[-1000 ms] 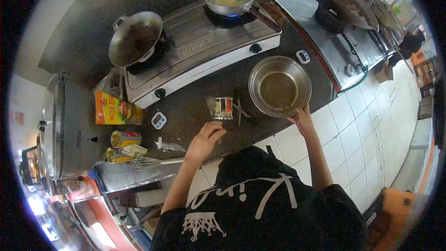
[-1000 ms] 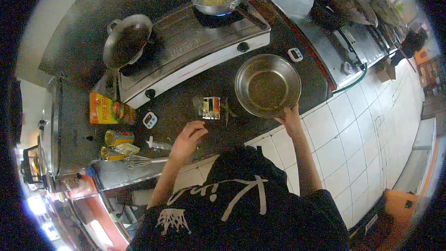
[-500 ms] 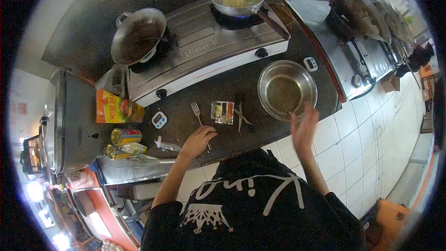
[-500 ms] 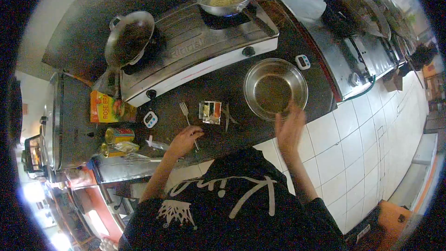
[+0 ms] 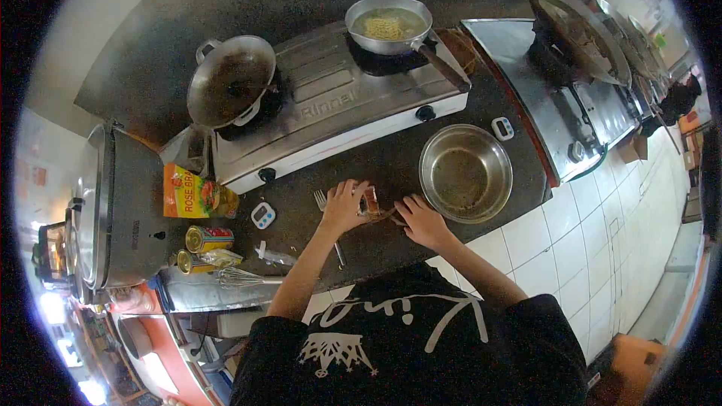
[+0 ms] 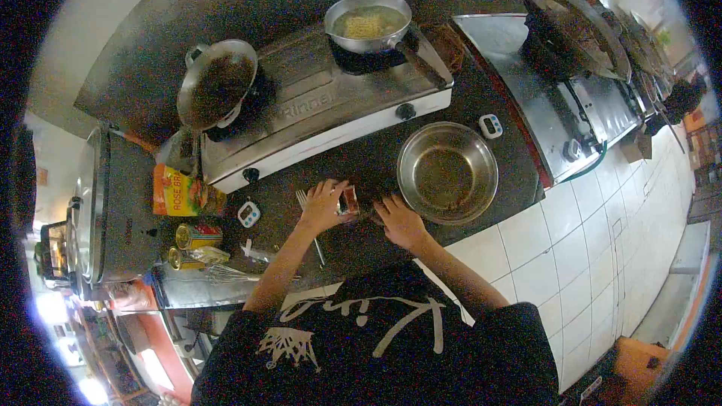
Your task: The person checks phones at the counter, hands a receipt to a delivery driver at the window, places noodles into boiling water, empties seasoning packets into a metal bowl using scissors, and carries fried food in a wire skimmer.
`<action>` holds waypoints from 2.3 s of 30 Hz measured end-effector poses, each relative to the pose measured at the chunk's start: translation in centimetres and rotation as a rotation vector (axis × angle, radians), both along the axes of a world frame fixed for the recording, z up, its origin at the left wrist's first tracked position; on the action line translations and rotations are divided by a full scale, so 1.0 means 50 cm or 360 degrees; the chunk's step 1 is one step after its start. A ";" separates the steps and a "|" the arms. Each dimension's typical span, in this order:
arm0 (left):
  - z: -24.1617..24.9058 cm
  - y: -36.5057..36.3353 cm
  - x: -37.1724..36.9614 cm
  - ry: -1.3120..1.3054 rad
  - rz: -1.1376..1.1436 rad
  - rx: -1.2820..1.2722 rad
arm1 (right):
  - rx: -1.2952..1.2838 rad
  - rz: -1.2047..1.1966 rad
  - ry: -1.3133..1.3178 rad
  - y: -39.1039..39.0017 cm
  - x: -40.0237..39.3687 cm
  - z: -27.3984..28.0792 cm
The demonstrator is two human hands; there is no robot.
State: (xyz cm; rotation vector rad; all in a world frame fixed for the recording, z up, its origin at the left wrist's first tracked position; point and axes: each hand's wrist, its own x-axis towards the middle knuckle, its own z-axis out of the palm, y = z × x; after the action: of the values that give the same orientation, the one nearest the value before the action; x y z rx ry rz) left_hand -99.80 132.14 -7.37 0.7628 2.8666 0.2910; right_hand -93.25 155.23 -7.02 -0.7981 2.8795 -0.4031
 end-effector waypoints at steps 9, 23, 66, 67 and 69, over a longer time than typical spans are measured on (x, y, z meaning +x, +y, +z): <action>0.017 -0.036 -0.033 0.0454 0.0162 0.0435 | 0.0101 -0.0376 0.0274 0.017 0.078 -0.025; 0.007 0.060 -0.010 0.0010 -0.1129 0.0006 | -0.0450 -0.0370 -0.0469 0.119 0.153 0.048; 0.153 0.497 0.036 -0.0511 0.1004 0.2572 | -0.1215 -0.0579 -0.0572 0.353 0.003 0.192; 0.159 0.497 0.038 -0.0491 0.0975 0.2556 | -0.1203 -0.0552 -0.0492 0.354 0.001 0.190; 0.160 0.495 0.039 -0.0466 0.0944 0.2542 | -0.1190 -0.0521 -0.0409 0.358 -0.003 0.171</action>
State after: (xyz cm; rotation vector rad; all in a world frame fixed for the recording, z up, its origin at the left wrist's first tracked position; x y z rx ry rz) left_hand -97.87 156.86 0.62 -0.1302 1.9527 2.5311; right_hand -93.38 173.14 1.54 -0.2893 2.5828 -1.5442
